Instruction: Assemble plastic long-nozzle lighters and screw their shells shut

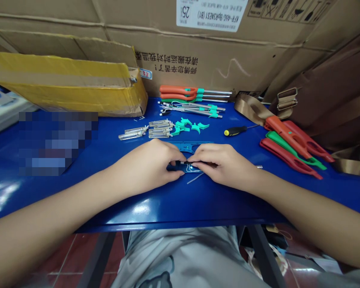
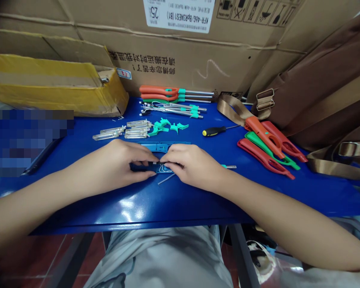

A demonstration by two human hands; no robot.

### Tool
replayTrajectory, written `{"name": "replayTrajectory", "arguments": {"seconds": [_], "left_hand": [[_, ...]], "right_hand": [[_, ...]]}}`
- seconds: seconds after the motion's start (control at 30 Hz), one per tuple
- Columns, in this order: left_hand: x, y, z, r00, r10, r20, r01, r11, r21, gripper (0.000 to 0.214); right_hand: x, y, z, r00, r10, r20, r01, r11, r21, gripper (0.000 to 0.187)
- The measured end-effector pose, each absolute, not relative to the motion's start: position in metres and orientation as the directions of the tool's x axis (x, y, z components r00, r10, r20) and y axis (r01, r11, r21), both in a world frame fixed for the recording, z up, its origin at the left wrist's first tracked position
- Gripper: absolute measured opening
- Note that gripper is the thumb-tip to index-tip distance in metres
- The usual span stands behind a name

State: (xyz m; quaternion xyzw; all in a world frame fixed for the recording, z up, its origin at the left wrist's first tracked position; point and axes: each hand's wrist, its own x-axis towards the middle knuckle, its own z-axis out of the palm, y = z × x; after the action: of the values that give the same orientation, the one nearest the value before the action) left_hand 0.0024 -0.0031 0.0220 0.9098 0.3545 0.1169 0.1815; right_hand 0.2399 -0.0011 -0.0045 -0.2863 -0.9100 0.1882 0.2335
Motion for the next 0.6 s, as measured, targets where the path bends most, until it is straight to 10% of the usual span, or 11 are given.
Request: {"name": "replayTrajectory", "arguments": {"seconds": [0.6], "left_hand": [[0.009, -0.027, 0.024, 0.757, 0.653, 0.018, 0.652, -0.755, -0.072, 0.020]], "right_hand": [[0.239, 0.000, -0.004, -0.670, 0.671, 0.317, 0.497, 0.723, -0.479, 0.012]]}}
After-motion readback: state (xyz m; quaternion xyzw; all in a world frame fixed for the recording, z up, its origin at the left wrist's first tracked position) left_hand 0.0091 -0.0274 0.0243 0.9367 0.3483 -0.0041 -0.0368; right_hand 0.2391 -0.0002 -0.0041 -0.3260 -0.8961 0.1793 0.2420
